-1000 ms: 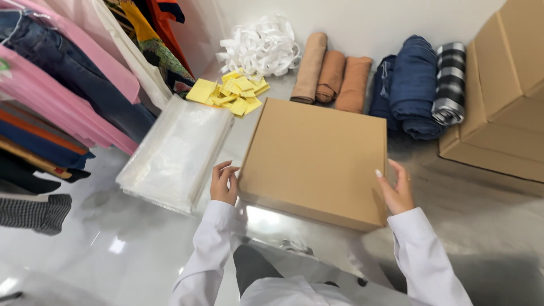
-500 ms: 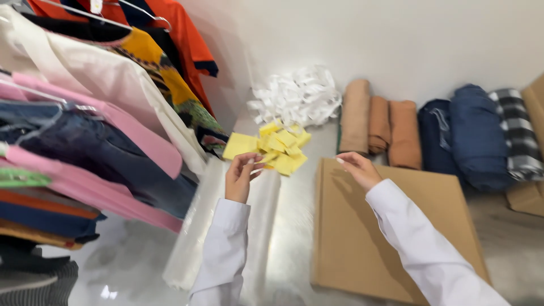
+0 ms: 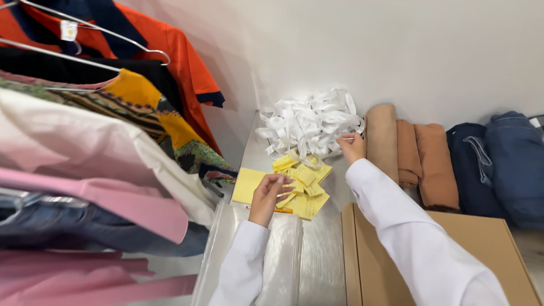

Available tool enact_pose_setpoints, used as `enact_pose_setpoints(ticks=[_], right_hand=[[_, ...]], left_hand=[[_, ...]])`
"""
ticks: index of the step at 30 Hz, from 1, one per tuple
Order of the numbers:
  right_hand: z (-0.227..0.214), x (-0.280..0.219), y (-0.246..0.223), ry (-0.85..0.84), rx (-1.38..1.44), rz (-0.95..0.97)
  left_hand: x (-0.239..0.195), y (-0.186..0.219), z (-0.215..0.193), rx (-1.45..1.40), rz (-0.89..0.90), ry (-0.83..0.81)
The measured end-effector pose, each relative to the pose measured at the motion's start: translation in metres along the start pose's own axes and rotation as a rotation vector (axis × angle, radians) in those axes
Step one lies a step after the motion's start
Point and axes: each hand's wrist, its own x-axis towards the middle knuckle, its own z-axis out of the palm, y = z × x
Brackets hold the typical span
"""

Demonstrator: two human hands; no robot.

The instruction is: The person places a folded dark garment into a clear plastic bag and seals it. They then place the packaged item into a cardboard box, close the box, and tie it securely with a white ribbon.

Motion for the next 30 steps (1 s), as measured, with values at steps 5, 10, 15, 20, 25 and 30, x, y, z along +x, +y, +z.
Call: enact_pose_setpoints(ticks=[5,10,15,20,25,30], right_hand=[[0.021,0.015,-0.014,0.089,0.093,0.113],[0.027,0.020,-0.023,0.151,0.173,0.179],[0.006,-0.025,-0.065,0.041,0.444,0.260],[-0.024,-0.070,-0.101,-0.106,0.791,0.323],[-0.056,-0.146,-0.126,-0.288,0.797,0.226],[-0.083,-0.189,-0.086,-0.494,0.650,0.181]], left_hand=[[0.052,-0.033,0.010,-0.027,-0.114,-0.086],[0.084,-0.057,0.037,-0.085,-0.226,-0.106],[0.105,-0.065,0.060,-0.161,-0.306,-0.114],[0.122,-0.075,0.085,-0.310,-0.395,-0.124],[0.100,-0.045,0.108,-0.461,-0.416,-0.240],[0.086,-0.037,0.124,-0.561,-0.450,-0.317]])
